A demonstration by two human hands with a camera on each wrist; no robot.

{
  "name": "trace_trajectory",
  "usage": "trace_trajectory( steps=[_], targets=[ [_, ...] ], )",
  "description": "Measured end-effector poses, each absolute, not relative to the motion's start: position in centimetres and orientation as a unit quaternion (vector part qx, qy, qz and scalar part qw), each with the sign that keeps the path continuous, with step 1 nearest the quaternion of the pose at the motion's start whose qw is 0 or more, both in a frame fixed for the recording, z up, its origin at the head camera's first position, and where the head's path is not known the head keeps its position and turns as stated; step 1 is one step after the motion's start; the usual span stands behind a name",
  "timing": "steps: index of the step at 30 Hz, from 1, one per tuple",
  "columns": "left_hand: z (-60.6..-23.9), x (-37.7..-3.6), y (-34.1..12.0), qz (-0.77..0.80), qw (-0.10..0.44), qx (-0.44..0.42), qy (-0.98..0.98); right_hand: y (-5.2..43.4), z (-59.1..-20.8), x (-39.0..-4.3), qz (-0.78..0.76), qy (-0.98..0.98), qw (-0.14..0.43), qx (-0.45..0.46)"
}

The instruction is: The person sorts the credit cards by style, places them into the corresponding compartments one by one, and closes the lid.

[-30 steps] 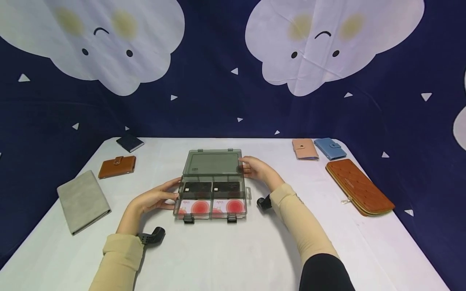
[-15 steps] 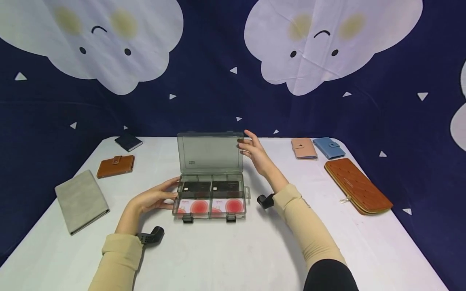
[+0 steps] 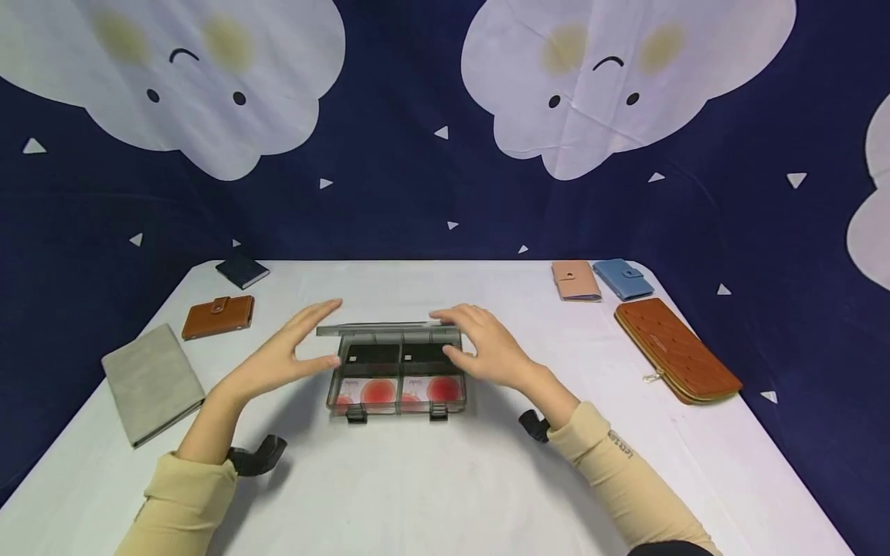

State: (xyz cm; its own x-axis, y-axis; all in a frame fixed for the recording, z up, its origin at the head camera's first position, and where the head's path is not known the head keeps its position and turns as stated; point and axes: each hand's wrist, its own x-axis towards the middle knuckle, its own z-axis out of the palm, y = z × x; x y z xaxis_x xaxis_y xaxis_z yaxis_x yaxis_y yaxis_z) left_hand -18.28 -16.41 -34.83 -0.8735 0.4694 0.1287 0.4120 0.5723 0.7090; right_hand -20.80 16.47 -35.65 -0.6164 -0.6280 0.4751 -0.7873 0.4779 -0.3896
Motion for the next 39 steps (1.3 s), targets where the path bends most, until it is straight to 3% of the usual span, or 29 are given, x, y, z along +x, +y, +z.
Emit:
trace_trajectory(
  steps=[6,15,26,31,39],
  targets=[
    [-36.7,-15.3,-13.9,0.175,-0.038,0.312,0.933,16.4,-37.3,-18.5,0.074,-0.819,0.188,0.536],
    [-38.9,-14.0,-13.0,0.129,-0.033,0.312,0.941,15.6,-39.6,-17.2,-0.055,-0.793,0.174,0.582],
    [-39.3,-13.6,-12.4,0.123,-0.024,0.290,0.949,15.2,-40.7,-16.9,-0.098,-0.784,0.207,0.577],
    [-39.2,-13.7,-12.0,0.110,-0.028,0.286,0.951,15.1,-40.4,-16.9,-0.030,-0.809,0.167,0.563],
    [-39.3,-13.9,-11.5,0.086,-0.026,0.273,0.958,15.0,-39.7,-17.0,0.117,-0.860,0.057,0.494]
  ],
)
